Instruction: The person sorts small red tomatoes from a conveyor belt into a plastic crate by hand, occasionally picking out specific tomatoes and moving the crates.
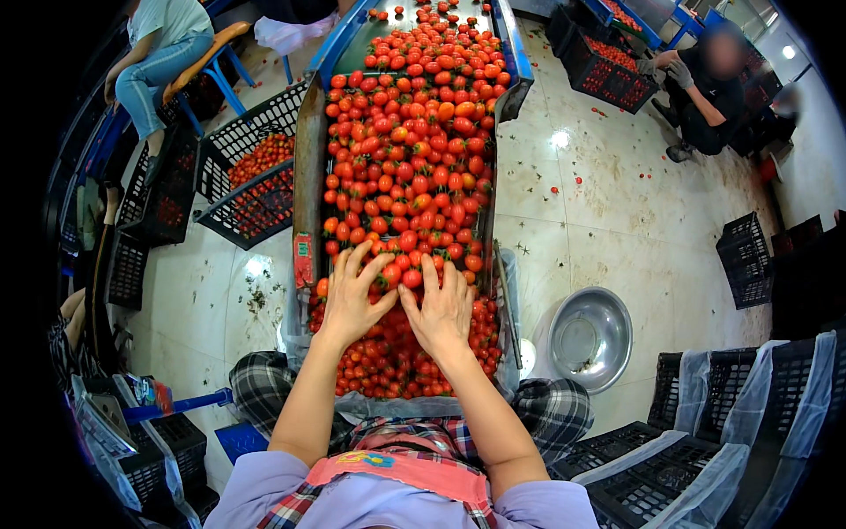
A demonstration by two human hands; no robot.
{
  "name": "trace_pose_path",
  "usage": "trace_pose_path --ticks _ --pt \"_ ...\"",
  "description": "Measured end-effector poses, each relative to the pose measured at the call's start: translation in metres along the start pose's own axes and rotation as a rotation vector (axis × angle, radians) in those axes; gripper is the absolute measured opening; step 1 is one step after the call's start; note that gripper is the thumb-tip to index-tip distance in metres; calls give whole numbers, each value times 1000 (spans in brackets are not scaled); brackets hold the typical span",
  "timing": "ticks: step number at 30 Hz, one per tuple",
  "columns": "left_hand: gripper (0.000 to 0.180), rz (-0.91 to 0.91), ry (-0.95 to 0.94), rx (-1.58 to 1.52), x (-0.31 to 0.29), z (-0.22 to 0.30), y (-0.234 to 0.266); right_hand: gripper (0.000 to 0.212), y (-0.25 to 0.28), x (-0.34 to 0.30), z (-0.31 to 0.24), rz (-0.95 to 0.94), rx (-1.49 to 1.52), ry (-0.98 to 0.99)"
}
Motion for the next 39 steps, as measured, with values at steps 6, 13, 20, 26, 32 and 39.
trace_pose_path --ticks 6,13,20,26,32,39 --pt "46 -384 57 -179 -22 6 14 51 11 -23 1 -316 -70 -158" --pt "23 -10 49 -131 35 12 46 49 36 15 -2 161 -73 44" --pt "10 160 21 325 154 -2 18 58 9 52 6 182 -111 -3" --pt "16 141 20 291 136 4 16 49 1 16 -1 34 -130 86" --pt "23 69 235 -452 72 -28 47 34 10 -12 4 128 -11 77" --pt "31 462 232 -1407 112 -79 136 23 36 -2 9 279 236 129"
Point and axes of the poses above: each hand's wrist, its own x-axis towards the middle knuckle, its own y-axis out of the back of the hand, z = x × y, the point moved 8 cm from there along x, towards the middle knuckle, and after that the axes turned 8 degrees about -z, right-handed, at the moved point
